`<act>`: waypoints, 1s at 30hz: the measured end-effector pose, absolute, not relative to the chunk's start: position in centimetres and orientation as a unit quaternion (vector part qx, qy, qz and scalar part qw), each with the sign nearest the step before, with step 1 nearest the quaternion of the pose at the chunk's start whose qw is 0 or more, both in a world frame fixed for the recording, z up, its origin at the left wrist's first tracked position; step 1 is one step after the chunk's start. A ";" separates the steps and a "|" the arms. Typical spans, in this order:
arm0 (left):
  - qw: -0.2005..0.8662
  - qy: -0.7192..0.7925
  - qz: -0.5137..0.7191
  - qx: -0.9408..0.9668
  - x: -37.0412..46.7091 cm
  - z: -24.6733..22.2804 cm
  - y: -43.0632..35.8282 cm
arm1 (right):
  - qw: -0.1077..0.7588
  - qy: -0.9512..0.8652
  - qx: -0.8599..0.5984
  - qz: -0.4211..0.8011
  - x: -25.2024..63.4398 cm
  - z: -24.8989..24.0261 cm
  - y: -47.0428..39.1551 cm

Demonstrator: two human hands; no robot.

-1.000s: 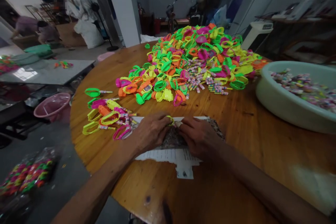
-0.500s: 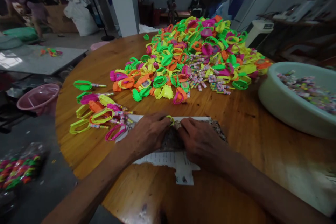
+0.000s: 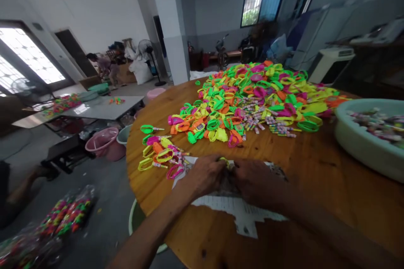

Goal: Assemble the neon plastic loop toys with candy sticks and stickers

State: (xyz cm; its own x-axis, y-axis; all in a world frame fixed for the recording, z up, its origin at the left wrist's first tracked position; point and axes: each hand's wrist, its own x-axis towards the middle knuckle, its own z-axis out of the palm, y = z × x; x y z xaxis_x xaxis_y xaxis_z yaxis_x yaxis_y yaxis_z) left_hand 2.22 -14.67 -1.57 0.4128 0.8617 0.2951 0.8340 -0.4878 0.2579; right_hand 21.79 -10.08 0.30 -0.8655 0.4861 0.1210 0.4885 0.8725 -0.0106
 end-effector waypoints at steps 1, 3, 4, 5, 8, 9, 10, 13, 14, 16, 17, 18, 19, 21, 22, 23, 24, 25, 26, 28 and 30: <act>0.030 0.512 0.199 0.835 1.5 -1.1 -14.9 | 0.082 -0.957 -0.276 0.030 22.0 0.5 -9.9; 0.006 0.542 0.225 0.810 -1.0 0.3 -15.4 | 0.134 -0.932 -0.326 0.088 22.6 0.5 -9.4; -0.014 0.569 0.244 0.785 -2.9 1.1 -15.6 | 0.150 -0.920 -0.348 0.097 22.8 0.3 -9.2; -0.038 0.602 0.259 0.755 -5.0 1.9 -15.7 | 0.157 -0.913 -0.365 0.094 22.9 0.1 -9.1; -0.096 0.742 0.205 0.631 -11.9 3.6 -15.2 | 0.157 -0.916 -0.368 0.044 21.6 -0.2 -9.1; -0.100 0.765 0.191 0.607 -13.9 3.9 -14.9 | 0.160 -0.919 -0.361 0.019 20.6 -0.1 -9.1; -0.101 0.784 0.178 0.587 -15.7 3.9 -14.4 | 0.165 -0.922 -0.351 -0.006 19.3 0.0 -9.0; -0.092 0.811 0.150 0.557 -19.0 2.8 -13.0 | 0.193 -0.929 -0.305 -0.081 14.6 0.4 -7.9; -0.089 0.814 0.144 0.556 -19.6 2.4 -12.6 | 0.204 -0.932 -0.283 -0.100 12.7 0.5 -7.3; -0.088 0.809 0.143 0.563 -20.1 1.4 -12.0 | 0.219 -0.939 -0.231 -0.130 9.0 0.3 -5.9; -0.090 0.804 0.147 0.569 -20.3 1.0 -11.8 | 0.222 -0.943 -0.204 -0.141 7.1 0.1 -5.2; -0.093 0.799 0.154 0.574 -20.4 0.5 -11.5 | 0.221 -0.947 -0.176 -0.151 5.2 -0.1 -4.5; -0.093 0.794 0.161 0.578 -20.5 0.1 -11.3 | 0.221 -0.949 -0.154 -0.165 3.4 -0.4 -3.8; -0.083 0.788 0.172 0.586 -21.0 -0.8 -10.6 | 0.219 -0.945 -0.134 -0.205 0.4 -1.2 -2.3; -0.074 0.784 0.174 0.591 -21.3 -1.3 -10.2 | 0.212 -0.940 -0.137 -0.230 -0.8 -1.7 -1.5; -0.065 0.780 0.174 0.598 -21.7 -1.8 -9.8 | 0.198 -0.939 -0.133 -0.248 -1.6 -2.1 -0.7; -0.056 0.775 0.174 0.605 -22.0 -2.2 -9.5 | 0.189 -0.939 -0.133 -0.256 -2.0 -2.5 0.0; -0.050 0.771 0.173 0.611 -22.3 -2.6 -9.3 | 0.180 -0.939 -0.131 -0.261 -2.1 -2.8 0.6; -0.046 0.766 0.172 0.617 -22.5 -3.0 -9.1 | 0.175 -0.941 -0.128 -0.260 -1.8 -3.1 1.3; -0.038 0.759 0.170 0.627 -22.7 -3.4 -9.0 | 0.170 -0.944 -0.124 -0.254 -0.6 -3.5 2.5; -0.032 0.755 0.172 0.632 -22.7 -3.5 -9.0 | 0.166 -0.946 -0.124 -0.248 0.8 -3.6 3.6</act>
